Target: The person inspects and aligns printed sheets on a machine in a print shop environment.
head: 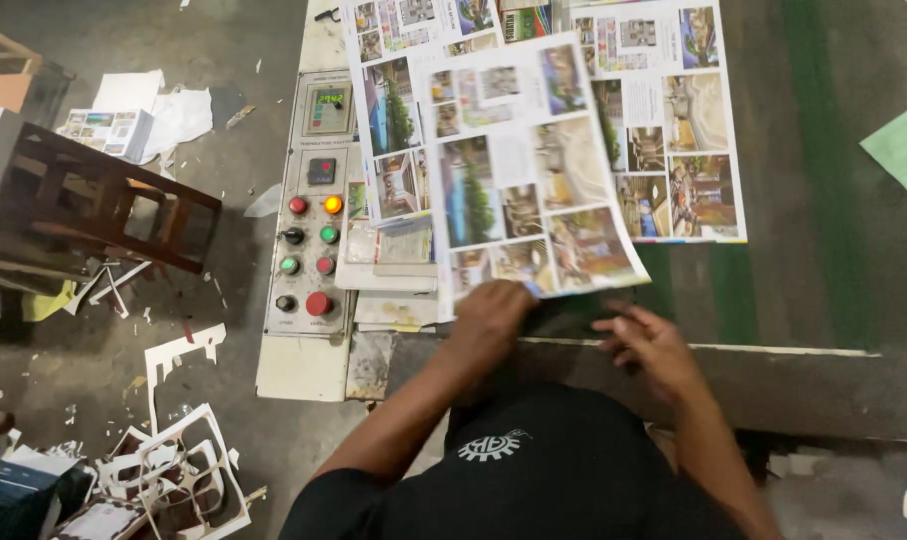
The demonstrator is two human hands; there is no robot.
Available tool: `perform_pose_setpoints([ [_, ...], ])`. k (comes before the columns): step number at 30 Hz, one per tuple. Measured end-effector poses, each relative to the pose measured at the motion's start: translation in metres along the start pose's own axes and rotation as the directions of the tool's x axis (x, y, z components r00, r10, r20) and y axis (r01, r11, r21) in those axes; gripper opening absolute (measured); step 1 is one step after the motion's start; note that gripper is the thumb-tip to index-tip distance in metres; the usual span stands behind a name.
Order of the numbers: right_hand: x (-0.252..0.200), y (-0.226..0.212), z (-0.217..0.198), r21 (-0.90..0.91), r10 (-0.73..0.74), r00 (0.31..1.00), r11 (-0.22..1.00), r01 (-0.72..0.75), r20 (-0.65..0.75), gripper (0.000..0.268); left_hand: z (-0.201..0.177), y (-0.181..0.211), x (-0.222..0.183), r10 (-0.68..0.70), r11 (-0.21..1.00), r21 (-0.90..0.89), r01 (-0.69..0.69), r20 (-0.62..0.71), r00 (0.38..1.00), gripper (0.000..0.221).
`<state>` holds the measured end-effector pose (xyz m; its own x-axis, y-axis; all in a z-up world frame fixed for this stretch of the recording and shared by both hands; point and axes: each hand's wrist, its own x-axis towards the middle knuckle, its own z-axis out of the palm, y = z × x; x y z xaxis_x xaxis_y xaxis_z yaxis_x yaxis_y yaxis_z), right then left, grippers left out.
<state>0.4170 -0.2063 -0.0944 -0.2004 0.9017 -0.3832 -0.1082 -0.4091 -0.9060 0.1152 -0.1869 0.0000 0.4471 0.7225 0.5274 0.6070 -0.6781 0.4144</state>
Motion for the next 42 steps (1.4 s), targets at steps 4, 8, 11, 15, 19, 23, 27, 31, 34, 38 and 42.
perform_pose_setpoints([
  [4, 0.002, 0.004, 0.012, 0.157, 0.01, 0.999, 0.988, -0.005, -0.032, 0.031, 0.029, 0.023, 0.009, 0.114, 0.988, 0.093, -0.125, 0.112, 0.987, 0.031],
  [8, 0.002, 0.027, -0.018, 0.26, -0.071, 0.965, 0.956, 0.138, -0.251, 0.024, 0.024, 0.0, 0.023, 0.175, 0.984, -0.008, -0.175, 0.112, 0.978, 0.009],
  [11, -0.006, 0.053, -0.057, 0.278, -0.116, 0.923, 0.933, 0.228, -0.366, 0.02, 0.017, -0.068, 0.041, -0.029, 0.983, 0.182, -0.007, 0.197, 0.98, 0.012],
  [15, -0.045, 0.039, -0.07, 0.269, 0.002, 0.841, 0.948, 0.171, -0.542, 0.016, 0.0, -0.156, 0.056, 0.079, 0.777, 0.63, 0.01, -0.113, 0.99, 0.058],
  [19, -0.07, 0.072, -0.111, 0.287, -0.057, 0.848, 0.927, 0.24, -0.526, 0.018, -0.02, -0.205, 0.06, 0.027, 0.827, 0.561, -0.038, 0.028, 0.999, 0.048],
  [23, -0.089, 0.106, -0.145, 0.298, 0.008, 0.818, 0.934, 0.2, -0.575, 0.018, -0.044, -0.195, 0.084, -0.388, 0.837, 0.529, 0.141, 0.39, 0.835, 0.028],
  [27, -0.11, 0.058, -0.105, 0.276, 0.105, 0.769, 0.956, 0.095, -0.631, 0.019, -0.054, -0.215, 0.086, -0.243, 0.888, 0.456, 0.054, 0.369, 0.897, 0.014],
  [31, -0.105, 0.073, -0.105, 0.293, 0.117, 0.78, 0.952, 0.088, -0.615, 0.019, -0.075, -0.179, 0.084, -0.15, 0.869, 0.49, 0.071, 0.123, 0.981, 0.008],
  [34, -0.085, 0.094, -0.11, 0.283, 0.043, 0.822, 0.948, 0.145, -0.568, 0.017, -0.093, -0.125, 0.084, 0.016, 0.866, 0.495, 0.068, -0.162, 0.987, 0.01],
  [38, -0.07, 0.066, -0.086, 0.24, -0.004, 0.861, 0.96, 0.146, -0.509, 0.016, -0.08, -0.082, 0.061, 0.02, 0.91, 0.406, 0.082, -0.241, 0.97, 0.013],
  [42, -0.055, 0.048, -0.085, 0.14, -0.012, 0.859, 0.985, 0.097, -0.513, 0.018, -0.058, -0.069, 0.033, -0.027, 0.946, 0.305, 0.106, -0.252, 0.967, 0.006],
])
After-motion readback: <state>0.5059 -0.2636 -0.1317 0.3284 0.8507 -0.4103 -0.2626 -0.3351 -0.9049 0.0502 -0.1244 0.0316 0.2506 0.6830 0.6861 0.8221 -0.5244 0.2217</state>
